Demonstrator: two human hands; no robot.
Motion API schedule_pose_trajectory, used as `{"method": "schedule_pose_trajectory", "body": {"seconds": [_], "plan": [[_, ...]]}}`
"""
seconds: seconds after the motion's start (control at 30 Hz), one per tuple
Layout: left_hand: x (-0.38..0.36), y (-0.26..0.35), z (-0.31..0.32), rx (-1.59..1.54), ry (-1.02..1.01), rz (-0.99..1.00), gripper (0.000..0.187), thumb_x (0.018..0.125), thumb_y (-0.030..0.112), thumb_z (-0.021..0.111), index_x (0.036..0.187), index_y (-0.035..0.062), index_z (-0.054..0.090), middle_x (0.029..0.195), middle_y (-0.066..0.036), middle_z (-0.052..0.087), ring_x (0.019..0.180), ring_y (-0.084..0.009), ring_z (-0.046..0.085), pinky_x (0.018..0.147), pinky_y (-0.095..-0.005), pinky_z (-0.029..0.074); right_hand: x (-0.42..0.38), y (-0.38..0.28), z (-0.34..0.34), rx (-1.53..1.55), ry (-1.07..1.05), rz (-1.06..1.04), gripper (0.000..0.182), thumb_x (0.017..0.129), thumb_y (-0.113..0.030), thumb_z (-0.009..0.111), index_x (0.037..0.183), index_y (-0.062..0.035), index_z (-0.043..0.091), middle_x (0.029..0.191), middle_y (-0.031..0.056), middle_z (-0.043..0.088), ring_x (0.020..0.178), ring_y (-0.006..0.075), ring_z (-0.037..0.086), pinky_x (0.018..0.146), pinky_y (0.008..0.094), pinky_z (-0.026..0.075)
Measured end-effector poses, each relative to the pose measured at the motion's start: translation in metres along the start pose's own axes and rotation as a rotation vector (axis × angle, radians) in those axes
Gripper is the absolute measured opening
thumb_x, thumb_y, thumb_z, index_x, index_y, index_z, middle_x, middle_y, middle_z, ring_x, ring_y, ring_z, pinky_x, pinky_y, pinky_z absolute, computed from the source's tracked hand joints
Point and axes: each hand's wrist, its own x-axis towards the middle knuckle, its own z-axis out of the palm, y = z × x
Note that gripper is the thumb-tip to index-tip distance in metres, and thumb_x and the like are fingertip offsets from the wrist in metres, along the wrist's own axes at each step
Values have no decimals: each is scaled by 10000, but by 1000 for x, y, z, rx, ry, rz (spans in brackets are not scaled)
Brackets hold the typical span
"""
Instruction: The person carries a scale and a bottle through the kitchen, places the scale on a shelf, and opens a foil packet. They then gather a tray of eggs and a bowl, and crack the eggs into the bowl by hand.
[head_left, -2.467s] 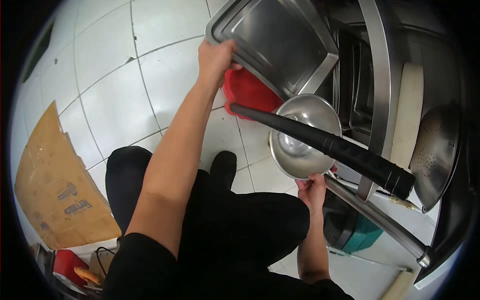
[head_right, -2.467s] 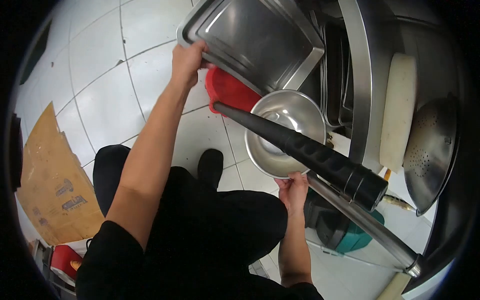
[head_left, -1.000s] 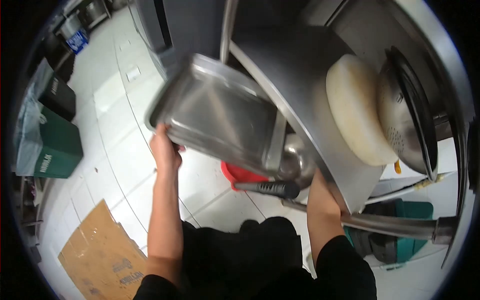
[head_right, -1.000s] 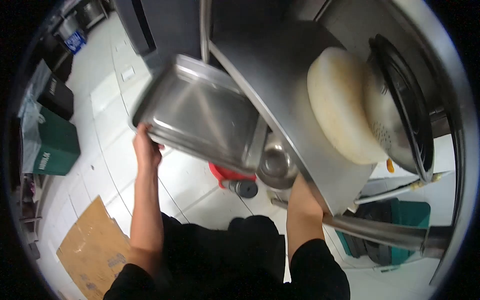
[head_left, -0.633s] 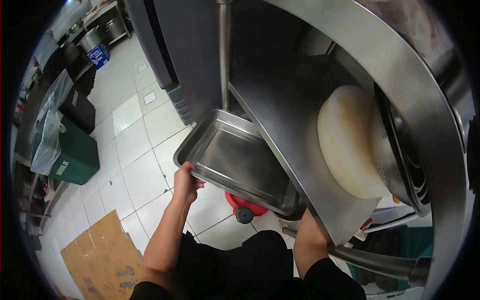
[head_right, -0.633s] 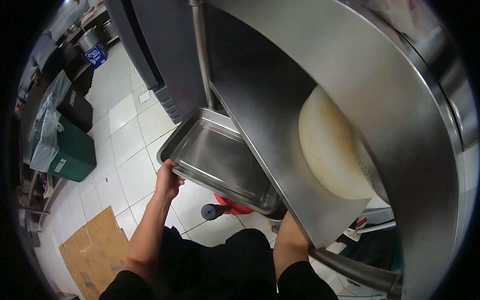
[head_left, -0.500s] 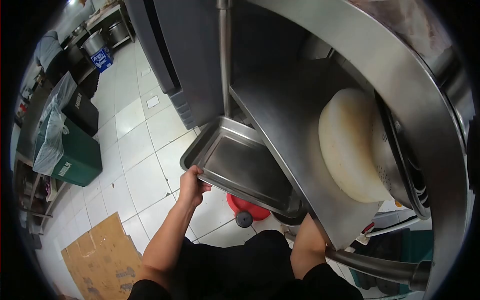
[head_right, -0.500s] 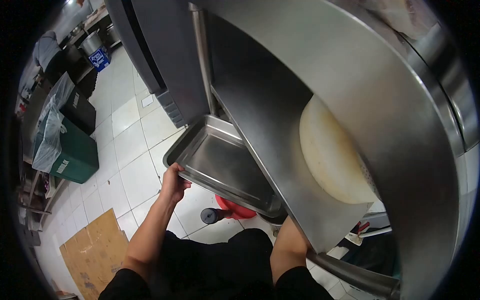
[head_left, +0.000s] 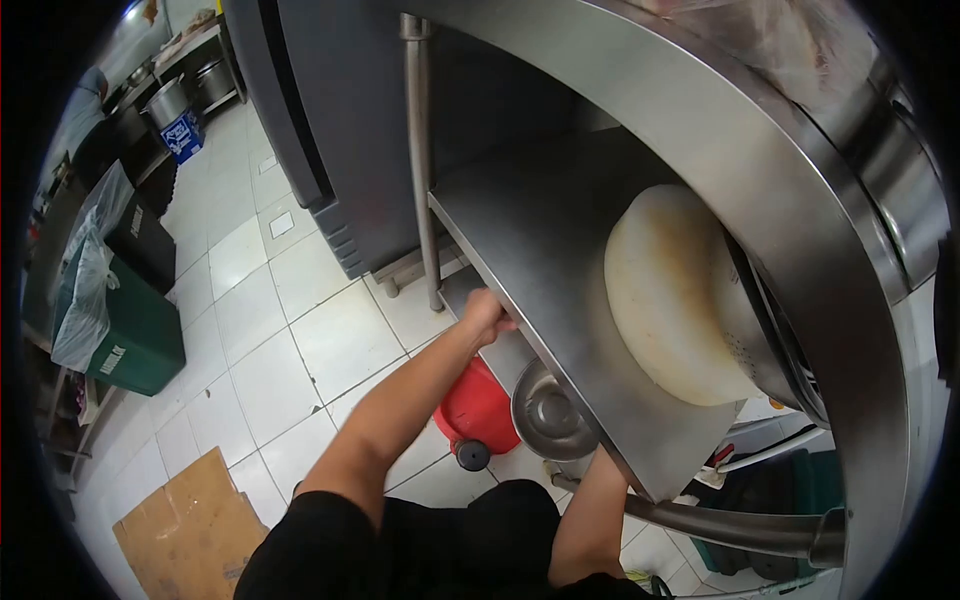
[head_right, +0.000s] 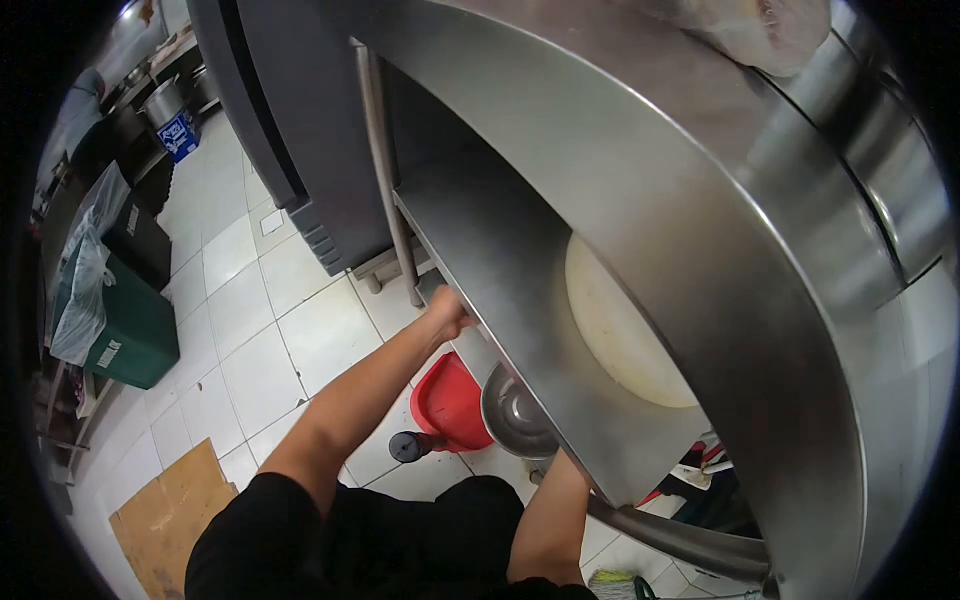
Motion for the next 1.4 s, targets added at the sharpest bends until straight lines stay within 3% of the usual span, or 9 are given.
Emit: {"method": "schedule_pose_trajectory", "body": {"seconds": [0.03, 0.2, 0.4, 0.5, 0.67, 0.73, 0.77, 1.13, 1.4], "plan": [[48, -28, 3, -237, -105, 7, 323, 965, 251, 641, 1168, 4, 689, 1142, -135, 721, 954, -257, 727, 789, -406, 629, -2, 0, -1, 11, 3, 1, 406, 1056, -317, 457, 1302, -23, 590, 1298, 166, 611, 1136, 357, 603, 961, 493, 513], [80, -48, 48, -140, -275, -50, 352, 968, 264, 648, 1224, 23, 674, 1186, -132, 710, 1043, -273, 699, 879, -419, 589, -6, 3, -4, 27, 15, -21, 425, 1061, -328, 439, 1311, -19, 590, 1314, 175, 607, 1155, 368, 598, 977, 495, 505], [51, -78, 2, 234, -344, -3, 396, 972, 280, 657, 1291, 45, 657, 1239, -130, 696, 1149, -292, 666, 988, -435, 542, -5, -3, 1, 38, 20, -44, 448, 1067, -342, 419, 1321, -14, 589, 1334, 186, 603, 1179, 382, 591, 996, 497, 495], [-24, -54, -1, 794, -360, -44, 712, 885, 427, 756, 1449, 35, 565, 1375, -193, 634, 1314, -341, 574, 1028, -477, 516, -4, -3, 3, 6, 27, -55, 459, 1071, -348, 409, 1326, -12, 589, 1343, 191, 601, 1191, 388, 588, 1006, 499, 491], [-68, -105, -25, 1087, -485, -373, 673, 851, 310, 775, 1327, -127, 589, 1296, -261, 657, 944, -356, 755, 710, -445, 664, -2, -9, 3, -81, 39, -95, 479, 1076, -359, 391, 1334, -8, 589, 1359, 200, 597, 1211, 400, 582, 1021, 501, 483], [-67, -116, -34, 760, -310, -288, 491, 886, 199, 709, 1180, -185, 629, 1113, -275, 718, 735, -339, 764, 606, -387, 663, -3, -16, 7, -153, 44, -129, 487, 1078, -364, 384, 1337, -6, 589, 1366, 203, 596, 1219, 404, 580, 1028, 502, 479], [-62, -117, -40, 849, -240, -184, 329, 909, 104, 632, 1076, -177, 659, 956, -245, 743, 751, -340, 765, 599, -396, 666, -3, -21, 11, -204, 50, -154, 491, 1079, -366, 381, 1339, -6, 588, 1369, 205, 595, 1223, 406, 578, 1031, 502, 478], [-158, -17, -176, 660, 353, -40, 319, 888, 105, 575, 801, -187, 669, 682, -212, 717, 591, -275, 748, 530, -371, 610, 51, -30, 101, -893, 24, -441, 535, 1091, -390, 343, 1358, 3, 588, 1404, 224, 587, 1267, 431, 566, 1066, 507, 460], [-227, -9, -254, 555, 648, -18, 388, 877, 207, 580, 862, -172, 665, 677, -222, 710, 588, -305, 731, 676, -405, 602, 56, -37, 122, -1088, -70, -523, 563, 1098, -406, 319, 1369, 8, 587, 1427, 236, 583, 1295, 446, 558, 1088, 510, 449]]}}
